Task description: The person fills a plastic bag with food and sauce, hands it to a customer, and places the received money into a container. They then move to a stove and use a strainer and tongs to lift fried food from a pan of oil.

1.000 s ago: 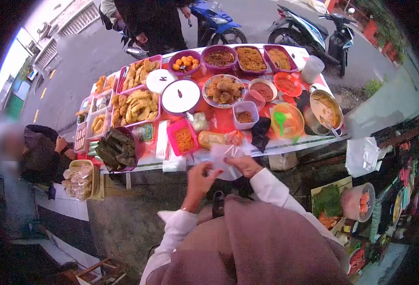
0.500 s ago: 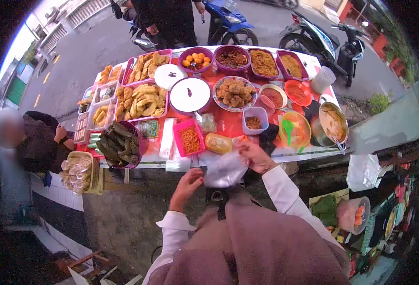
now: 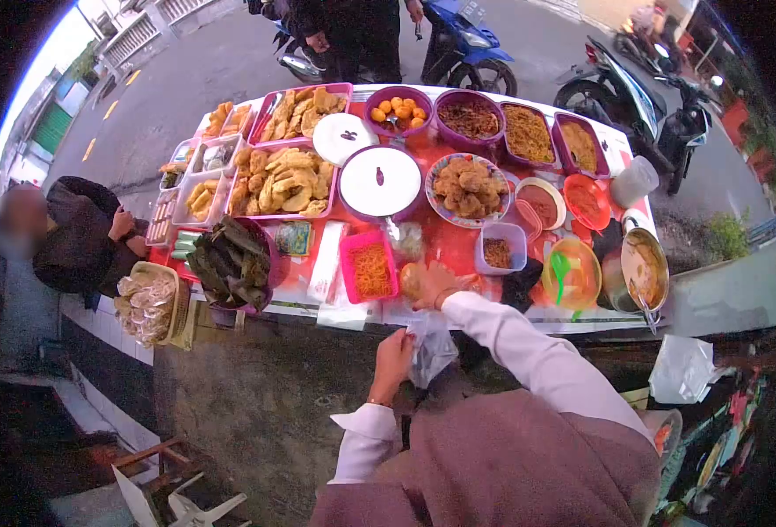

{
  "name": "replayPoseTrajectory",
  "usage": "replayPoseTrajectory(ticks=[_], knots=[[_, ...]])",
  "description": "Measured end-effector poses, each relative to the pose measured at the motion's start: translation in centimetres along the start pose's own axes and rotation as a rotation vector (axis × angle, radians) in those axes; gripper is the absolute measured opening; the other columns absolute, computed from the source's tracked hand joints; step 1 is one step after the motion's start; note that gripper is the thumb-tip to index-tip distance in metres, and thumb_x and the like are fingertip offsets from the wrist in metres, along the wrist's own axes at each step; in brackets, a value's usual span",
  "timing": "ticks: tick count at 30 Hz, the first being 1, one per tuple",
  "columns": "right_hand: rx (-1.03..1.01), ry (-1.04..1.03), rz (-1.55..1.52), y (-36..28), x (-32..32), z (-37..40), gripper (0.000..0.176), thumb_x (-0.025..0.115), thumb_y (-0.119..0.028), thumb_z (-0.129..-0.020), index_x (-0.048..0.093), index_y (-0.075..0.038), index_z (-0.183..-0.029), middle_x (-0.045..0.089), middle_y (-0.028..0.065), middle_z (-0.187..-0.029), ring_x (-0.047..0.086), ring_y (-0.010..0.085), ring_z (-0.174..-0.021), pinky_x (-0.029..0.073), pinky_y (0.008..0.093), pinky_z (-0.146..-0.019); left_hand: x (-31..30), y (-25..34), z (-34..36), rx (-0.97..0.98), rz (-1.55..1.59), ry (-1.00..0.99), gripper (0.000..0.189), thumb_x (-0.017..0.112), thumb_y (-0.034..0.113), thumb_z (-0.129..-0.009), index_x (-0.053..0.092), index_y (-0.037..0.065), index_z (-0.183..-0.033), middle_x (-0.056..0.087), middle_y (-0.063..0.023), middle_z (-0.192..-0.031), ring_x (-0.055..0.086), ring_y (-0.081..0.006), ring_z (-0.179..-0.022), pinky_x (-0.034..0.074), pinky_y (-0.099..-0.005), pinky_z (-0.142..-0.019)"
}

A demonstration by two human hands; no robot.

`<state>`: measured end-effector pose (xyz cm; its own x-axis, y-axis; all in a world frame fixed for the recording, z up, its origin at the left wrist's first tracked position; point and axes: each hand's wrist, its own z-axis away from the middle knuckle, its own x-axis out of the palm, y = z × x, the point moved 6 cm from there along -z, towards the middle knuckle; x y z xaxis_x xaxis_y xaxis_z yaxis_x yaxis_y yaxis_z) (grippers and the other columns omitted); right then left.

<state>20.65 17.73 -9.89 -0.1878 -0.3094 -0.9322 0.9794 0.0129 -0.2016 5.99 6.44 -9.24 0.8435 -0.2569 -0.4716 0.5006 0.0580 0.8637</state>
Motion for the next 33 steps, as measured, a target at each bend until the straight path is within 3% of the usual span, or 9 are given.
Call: replayPoseTrajectory(ticks=[1, 7, 13, 15, 17, 21, 25, 30, 33], knots=[[-0.003, -0.001, -0.001, 0.4, 1.5, -1.2, 0.087, 0.082, -0.038, -0.053, 0.042, -0.007, -0.122, 0.057, 0.0182, -0.105, 0.058, 0.0334, -0.096, 0.047, 0.0460, -0.083, -0.2, 0.1, 0.1, 0.003, -0.023, 0.033, 0.019, 0.050, 0.016, -0.087, 0.057, -0.002, -0.087, 0.058, -0.0235, -0.077, 0.057, -0.0405, -0.073, 0.043, -0.0426, -0.062], [-0.139, -0.043, -0.400, 5.0, 3.5, -4.6, 0.076, 0.081, -0.034, -0.049, 0.047, -0.004, -0.109, 0.061, 0.0156, -0.091, 0.061, 0.0323, -0.087, 0.048, 0.0432, -0.080, -1.4, -1.4, -0.9, 0.000, -0.161, 0.228, 0.022, 0.051, 0.020, -0.088, 0.057, -0.002, -0.089, 0.059, -0.0214, -0.081, 0.056, -0.0397, -0.077, 0.043, -0.0447, -0.067], [-0.217, 0.208, -1.303, 5.4, -5.6, 0.5, 0.067, 0.083, -0.012, -0.054, 0.050, -0.004, -0.112, 0.061, 0.0071, -0.102, 0.060, 0.0196, -0.094, 0.049, 0.0348, -0.084, -1.4, -0.9, -2.1, 0.018, -0.158, 0.314, 0.022, 0.049, 0.017, -0.089, 0.054, -0.003, -0.081, 0.053, -0.0227, -0.079, 0.052, -0.0415, -0.076, 0.040, -0.0473, -0.066], [-0.225, 0.099, -1.604, 5.6, -5.8, 2.9, 0.056, 0.076, -0.004, -0.066, 0.051, -0.005, -0.115, 0.061, 0.0057, -0.105, 0.060, 0.0183, -0.097, 0.049, 0.0336, -0.087, -0.6, -1.6, -2.9, 0.036, -0.106, 0.314, 0.019, 0.050, 0.016, -0.088, 0.056, -0.002, -0.086, 0.055, -0.0195, -0.079, 0.055, -0.0342, -0.074, 0.041, -0.0444, -0.065], [0.045, -0.245, -2.043, 5.2, -3.5, 6.0, 0.048, 0.068, 0.000, -0.072, 0.051, -0.007, -0.117, 0.060, 0.0062, -0.107, 0.060, 0.0194, -0.098, 0.049, 0.0334, -0.087, 1.9, -3.6, -4.2, -0.199, 0.330, 0.079, 0.015, 0.049, 0.013, -0.089, 0.060, 0.003, -0.091, 0.059, -0.0058, -0.076, 0.057, -0.0164, -0.070, 0.043, -0.0299, -0.060], [0.309, -0.210, -2.432, 4.6, 2.0, 8.1, 0.046, 0.065, 0.001, -0.075, 0.051, -0.008, -0.117, 0.060, 0.0061, -0.108, 0.059, 0.0211, -0.099, 0.051, 0.0358, -0.084, 4.2, 2.0, -3.9, -0.358, 1.064, 0.083, 0.014, 0.048, 0.009, -0.089, 0.059, 0.005, -0.097, 0.051, 0.0037, -0.076, 0.048, -0.0068, -0.065, 0.036, -0.0227, -0.056], [0.373, 0.139, -2.420, 4.9, 8.1, 6.6, 0.052, 0.068, -0.002, -0.072, 0.048, -0.009, -0.120, 0.058, 0.0060, -0.110, 0.058, 0.0201, -0.100, 0.051, 0.0355, -0.082, 6.4, 1.3, -4.4, -0.252, 1.188, -0.052, 0.020, 0.046, 0.006, -0.089, 0.057, 0.003, -0.104, 0.054, 0.0028, -0.081, 0.051, -0.0089, -0.072, 0.041, -0.0222, -0.065], [-0.054, 0.501, -1.845, 4.2, 7.4, 7.3, 0.066, 0.077, -0.006, -0.065, 0.040, -0.009, -0.119, 0.053, 0.0053, -0.111, 0.055, 0.0187, -0.100, 0.047, 0.0336, -0.088, 4.4, 3.3, -6.5, -0.122, 1.049, 0.099, 0.023, 0.042, 0.010, -0.093, 0.056, 0.003, -0.109, 0.057, -0.0034, -0.099, 0.056, -0.0135, -0.096, 0.045, -0.0270, -0.084], [-0.113, 0.526, -1.542, 4.8, 7.8, 8.3, 0.069, 0.081, -0.006, -0.061, 0.037, -0.008, -0.115, 0.049, 0.0070, -0.115, 0.051, 0.0175, -0.105, 0.043, 0.0322, -0.092, 3.6, 0.9, -7.2, -0.089, 0.796, 0.052, 0.019, 0.040, 0.011, -0.095, 0.057, 0.007, -0.103, 0.058, 0.0002, -0.093, 0.055, -0.0087, -0.081, 0.046, -0.0239, -0.069]])
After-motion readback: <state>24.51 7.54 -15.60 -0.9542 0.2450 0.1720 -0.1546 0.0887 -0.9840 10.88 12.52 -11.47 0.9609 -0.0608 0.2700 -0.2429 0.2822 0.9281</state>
